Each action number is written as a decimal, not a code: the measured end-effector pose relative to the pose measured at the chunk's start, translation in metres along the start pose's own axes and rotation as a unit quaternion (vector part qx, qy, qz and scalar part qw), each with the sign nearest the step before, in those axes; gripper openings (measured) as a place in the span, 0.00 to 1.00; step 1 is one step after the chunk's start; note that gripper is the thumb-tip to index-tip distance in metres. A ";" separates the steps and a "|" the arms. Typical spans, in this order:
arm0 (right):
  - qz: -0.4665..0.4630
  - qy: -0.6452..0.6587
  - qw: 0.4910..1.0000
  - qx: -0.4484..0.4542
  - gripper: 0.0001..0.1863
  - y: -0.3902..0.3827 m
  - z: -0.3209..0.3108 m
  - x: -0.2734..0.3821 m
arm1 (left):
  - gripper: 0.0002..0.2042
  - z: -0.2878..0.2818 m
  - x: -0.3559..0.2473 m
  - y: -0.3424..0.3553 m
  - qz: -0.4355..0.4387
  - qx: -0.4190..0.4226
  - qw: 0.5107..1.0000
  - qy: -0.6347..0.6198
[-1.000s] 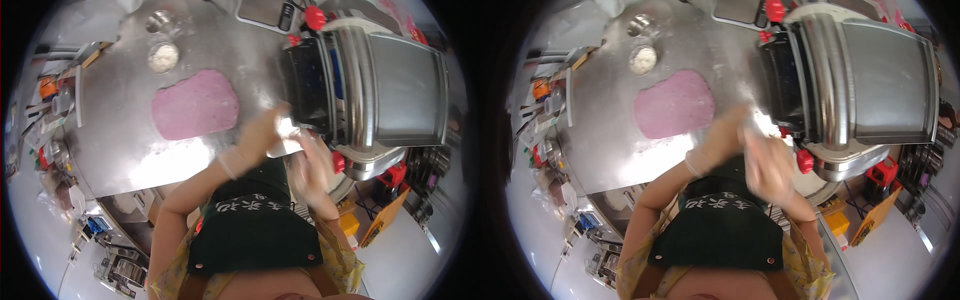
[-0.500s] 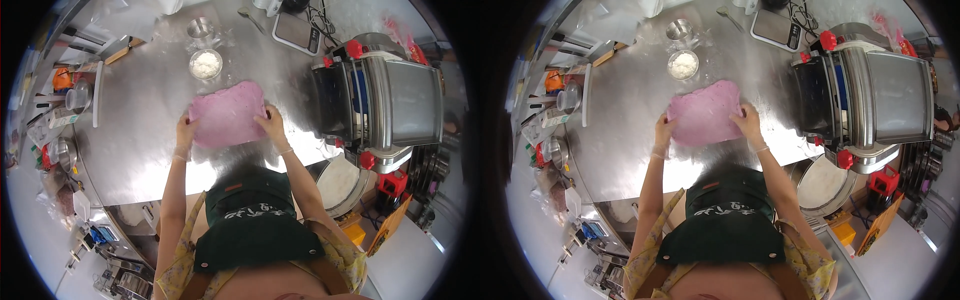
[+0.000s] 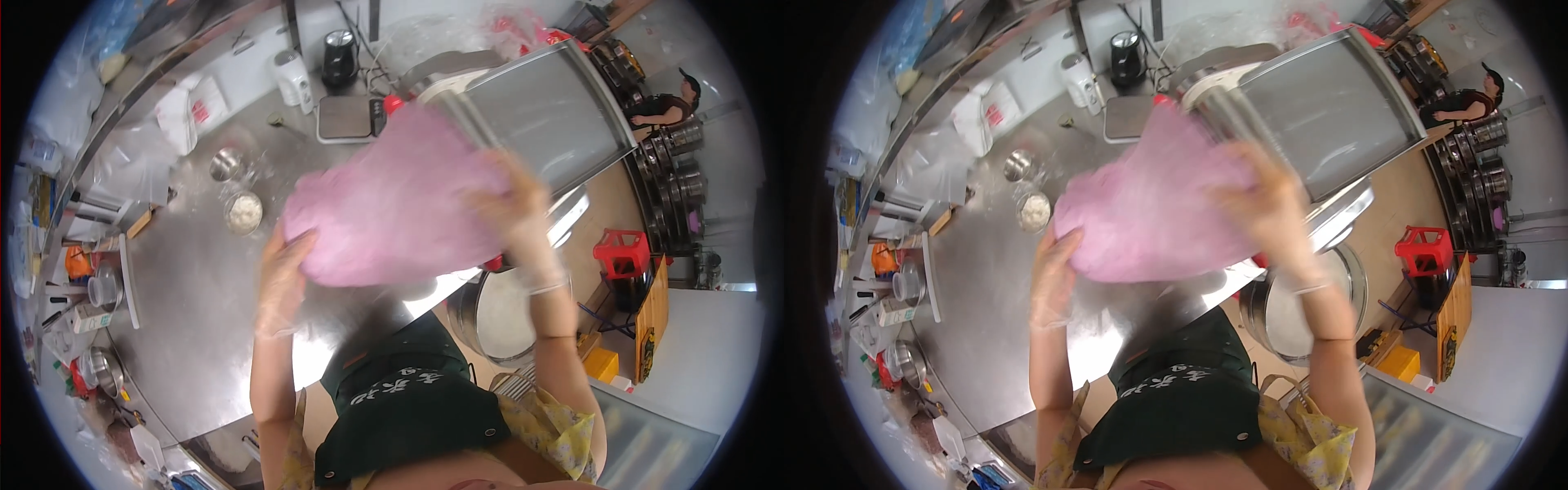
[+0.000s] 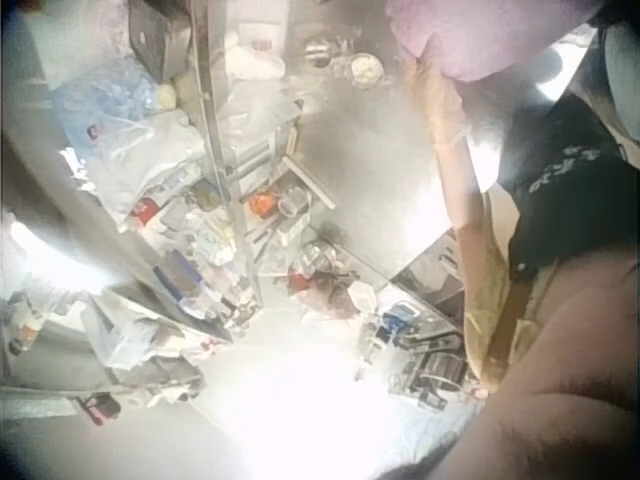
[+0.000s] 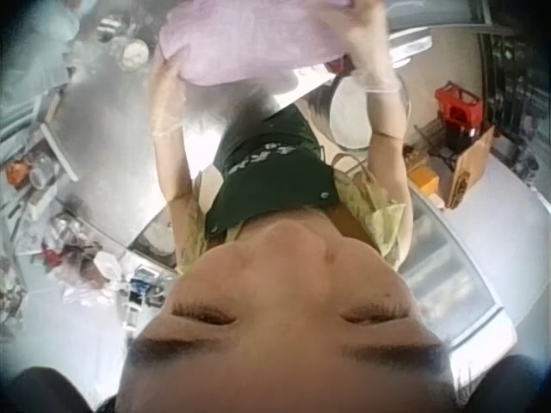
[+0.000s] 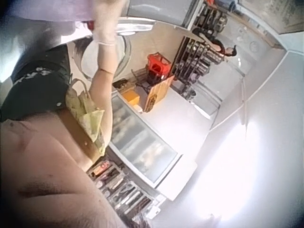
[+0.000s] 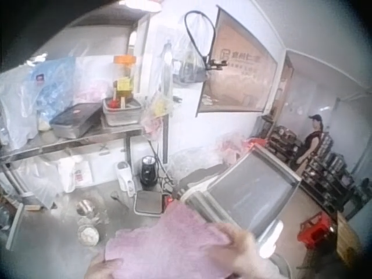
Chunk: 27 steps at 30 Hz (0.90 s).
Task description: Rolling and processing dough through a machine in a bakery setting.
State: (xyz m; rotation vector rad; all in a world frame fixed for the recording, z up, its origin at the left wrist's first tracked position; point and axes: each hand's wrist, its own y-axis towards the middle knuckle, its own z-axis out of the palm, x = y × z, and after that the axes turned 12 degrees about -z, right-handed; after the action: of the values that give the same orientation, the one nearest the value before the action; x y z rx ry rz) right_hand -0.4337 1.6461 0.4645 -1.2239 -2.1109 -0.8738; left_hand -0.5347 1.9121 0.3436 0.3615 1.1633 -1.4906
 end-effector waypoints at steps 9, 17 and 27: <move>0.004 0.126 0.988 -0.090 0.22 0.111 -0.241 -0.098 | 0.27 0.273 0.026 0.131 0.041 0.209 0.976 -0.051; 0.061 0.153 0.985 -0.059 0.22 0.131 -0.266 -0.172 | 0.20 0.292 -0.014 0.176 0.201 -0.024 0.733 0.649; 0.067 0.112 0.991 -0.004 0.25 0.126 -0.229 -0.173 | 0.12 0.244 -0.006 0.150 0.391 -0.069 0.586 0.706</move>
State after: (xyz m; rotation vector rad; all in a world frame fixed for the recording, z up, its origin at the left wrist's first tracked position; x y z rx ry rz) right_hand -0.2159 1.4276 0.5205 -1.1968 -1.8288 -0.9156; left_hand -0.3106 1.7404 0.3930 1.8937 1.8504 -0.0164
